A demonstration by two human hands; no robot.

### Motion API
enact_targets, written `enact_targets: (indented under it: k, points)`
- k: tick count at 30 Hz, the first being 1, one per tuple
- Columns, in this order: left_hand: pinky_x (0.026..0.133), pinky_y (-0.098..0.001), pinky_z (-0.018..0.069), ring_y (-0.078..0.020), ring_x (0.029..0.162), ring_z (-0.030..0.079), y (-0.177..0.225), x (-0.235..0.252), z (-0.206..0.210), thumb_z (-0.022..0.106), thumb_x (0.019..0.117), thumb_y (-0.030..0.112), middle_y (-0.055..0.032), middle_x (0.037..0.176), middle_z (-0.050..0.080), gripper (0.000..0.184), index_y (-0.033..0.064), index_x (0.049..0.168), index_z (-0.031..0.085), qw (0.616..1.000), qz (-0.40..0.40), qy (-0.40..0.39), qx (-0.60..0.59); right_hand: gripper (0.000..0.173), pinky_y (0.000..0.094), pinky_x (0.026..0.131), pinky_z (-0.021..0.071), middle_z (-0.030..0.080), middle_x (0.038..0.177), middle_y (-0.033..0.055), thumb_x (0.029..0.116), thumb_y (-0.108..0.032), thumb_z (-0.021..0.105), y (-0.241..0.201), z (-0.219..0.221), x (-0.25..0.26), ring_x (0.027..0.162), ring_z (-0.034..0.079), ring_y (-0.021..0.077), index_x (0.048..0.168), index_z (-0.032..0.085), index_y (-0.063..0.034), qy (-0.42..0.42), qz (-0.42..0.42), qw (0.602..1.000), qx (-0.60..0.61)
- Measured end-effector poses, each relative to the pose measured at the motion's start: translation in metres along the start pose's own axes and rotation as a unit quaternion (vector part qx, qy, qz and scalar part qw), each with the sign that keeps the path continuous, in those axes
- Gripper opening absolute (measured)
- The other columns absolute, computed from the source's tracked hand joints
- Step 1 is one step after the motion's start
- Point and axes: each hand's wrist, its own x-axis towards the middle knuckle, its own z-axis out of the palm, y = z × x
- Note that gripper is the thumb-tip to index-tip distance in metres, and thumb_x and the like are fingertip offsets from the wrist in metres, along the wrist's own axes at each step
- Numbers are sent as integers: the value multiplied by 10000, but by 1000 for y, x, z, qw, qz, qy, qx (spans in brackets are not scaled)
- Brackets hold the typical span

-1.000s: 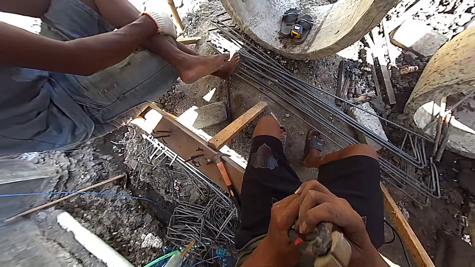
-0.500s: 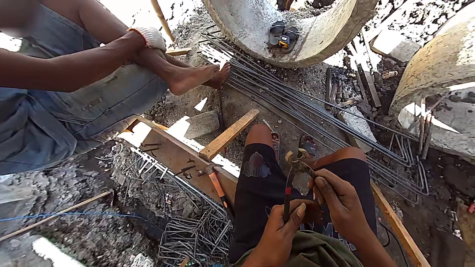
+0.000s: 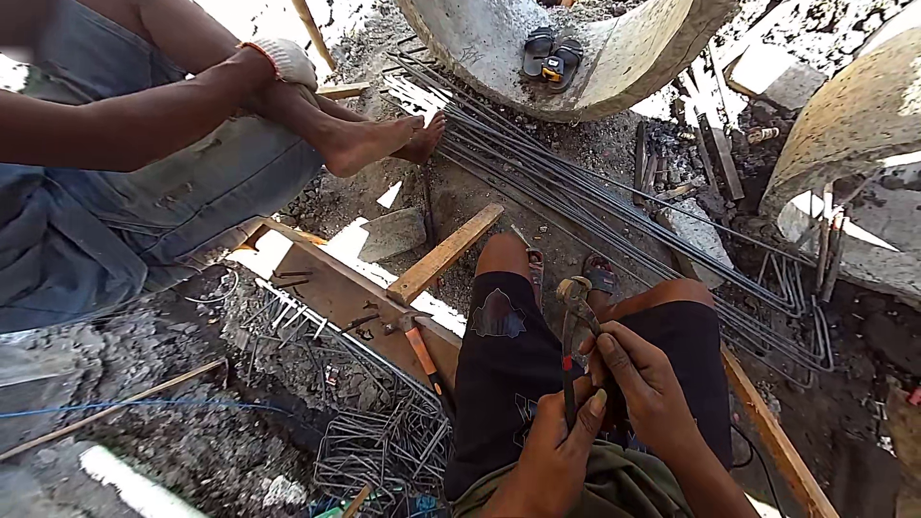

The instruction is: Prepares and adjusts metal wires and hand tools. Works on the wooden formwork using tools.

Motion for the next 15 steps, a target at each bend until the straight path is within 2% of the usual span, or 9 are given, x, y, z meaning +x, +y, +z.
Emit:
enact_targets:
  k: [5, 7, 9, 11, 13, 15]
  points:
    - [799, -206, 572, -1, 834, 666, -4, -2, -1, 442, 1101, 310, -35, 901, 688, 423, -64, 1111, 639, 995, 34, 28, 91, 347, 125, 672, 501, 622, 769, -81, 1124, -221, 369, -1, 1, 0, 702, 585, -28, 1073, 665, -48, -12, -9, 1000, -2]
    - [739, -192, 540, -13, 774, 633, -3, -3, 1, 446, 1089, 364, -60, 857, 666, 470, -66, 1106, 636, 980, 50, 63, 183, 351, 135, 752, 535, 684, 853, -64, 1122, -205, 364, -2, 1, 1, 800, 636, -26, 1102, 672, -39, -20, -15, 999, -20]
    - [686, -237, 565, -62, 734, 655, -4, -4, 2, 456, 1077, 406, -79, 846, 674, 508, -65, 1162, 626, 961, 51, 103, 253, 372, 155, 837, 539, 714, 979, -26, 1121, -220, 371, -2, 1, 1, 911, 650, -8, 1155, 677, -13, -40, -19, 998, -38]
    - [640, -244, 559, -76, 693, 632, -3, -4, 4, 453, 1075, 421, -72, 836, 643, 521, -65, 1201, 592, 947, 50, 129, 288, 404, 210, 876, 556, 712, 1016, 19, 1123, -251, 378, 0, 1, 2, 942, 662, 45, 1219, 662, 21, -64, -23, 997, -35]
    - [569, -247, 528, -85, 633, 598, -4, -4, 5, 463, 1066, 417, -67, 813, 611, 489, -53, 1153, 569, 932, 54, 151, 325, 419, 225, 888, 553, 711, 1041, 37, 1123, -257, 374, -1, 2, 3, 955, 661, 60, 1271, 648, 24, -82, -24, 996, -37]
    - [558, -279, 540, -108, 655, 618, -3, -4, 5, 484, 1050, 401, -84, 891, 642, 510, -67, 1240, 559, 917, 52, 163, 359, 409, 209, 847, 552, 711, 1029, 31, 1122, -234, 366, -2, 4, 5, 916, 655, 52, 1292, 643, 15, -88, -22, 995, -33]
